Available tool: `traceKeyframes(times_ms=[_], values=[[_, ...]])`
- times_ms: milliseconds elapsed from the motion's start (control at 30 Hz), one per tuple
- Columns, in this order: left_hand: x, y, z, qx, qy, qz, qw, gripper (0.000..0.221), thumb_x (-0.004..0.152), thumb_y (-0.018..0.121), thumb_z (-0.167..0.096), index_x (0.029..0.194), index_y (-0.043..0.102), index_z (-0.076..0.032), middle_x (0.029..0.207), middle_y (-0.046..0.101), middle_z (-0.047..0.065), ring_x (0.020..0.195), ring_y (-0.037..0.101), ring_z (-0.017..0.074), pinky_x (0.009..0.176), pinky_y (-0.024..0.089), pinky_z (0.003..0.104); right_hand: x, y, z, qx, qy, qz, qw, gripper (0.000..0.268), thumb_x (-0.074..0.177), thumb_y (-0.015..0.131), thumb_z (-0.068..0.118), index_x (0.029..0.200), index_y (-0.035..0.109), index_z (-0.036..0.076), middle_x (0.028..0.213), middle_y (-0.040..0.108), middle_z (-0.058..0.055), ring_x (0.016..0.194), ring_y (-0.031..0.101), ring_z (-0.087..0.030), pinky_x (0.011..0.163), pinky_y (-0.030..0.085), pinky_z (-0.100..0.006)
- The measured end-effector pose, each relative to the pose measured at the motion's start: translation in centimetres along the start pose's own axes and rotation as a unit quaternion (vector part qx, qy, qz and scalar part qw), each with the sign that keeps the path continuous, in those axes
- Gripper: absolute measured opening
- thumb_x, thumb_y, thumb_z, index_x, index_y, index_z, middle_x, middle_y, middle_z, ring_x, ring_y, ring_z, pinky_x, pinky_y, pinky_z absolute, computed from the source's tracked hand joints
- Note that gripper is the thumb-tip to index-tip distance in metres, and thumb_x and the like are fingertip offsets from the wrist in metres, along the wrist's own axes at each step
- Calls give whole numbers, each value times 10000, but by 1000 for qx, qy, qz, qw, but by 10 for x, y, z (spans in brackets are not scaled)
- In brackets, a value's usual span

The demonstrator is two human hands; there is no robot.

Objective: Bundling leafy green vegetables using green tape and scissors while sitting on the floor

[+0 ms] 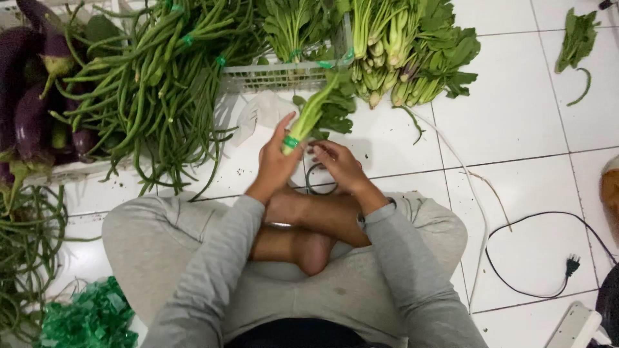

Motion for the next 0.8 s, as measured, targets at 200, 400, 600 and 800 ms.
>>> traceKeyframes(times_ms=[200,400,600,800], values=[[-14,24,-42,300,69,44,951,766,892,706,-414,1534,414,-115,1090,734,152,1047,700,320,1135,365,443,-17,17,12,144,-88,-113,979,335,1055,608,286,1226,644,0,1130,707,-157,1075,637,-220,948,529,-441],[-22,14,-11,316,179,32,931,889,804,649,-639,1436,468,-41,1237,680,137,1182,641,300,1214,228,464,-16,-3,68,309,-55,-162,936,448,1057,543,341,1328,510,-14,1118,734,-231,882,759,-276,784,639,-462],[-30,8,36,220,186,-31,957,513,940,667,-270,1368,522,-26,1315,587,169,1331,482,404,1101,355,493,33,-94,155,177,-244,-224,927,266,1082,529,308,1236,563,94,805,649,-66,600,638,-173,466,536,-287],[-23,7,30,216,170,-28,961,462,1012,590,-267,1395,509,-21,1383,554,171,1348,463,377,1132,349,481,142,-174,169,-17,-89,-337,937,547,966,517,543,1391,502,198,979,732,35,666,621,-24,581,532,-184]])
Point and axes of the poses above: each hand's wrist, its own x-axis towards the middle knuckle, its own y-axis out of the palm, z = x × y, the point moved 1 cm from there along x, towards the middle knuckle
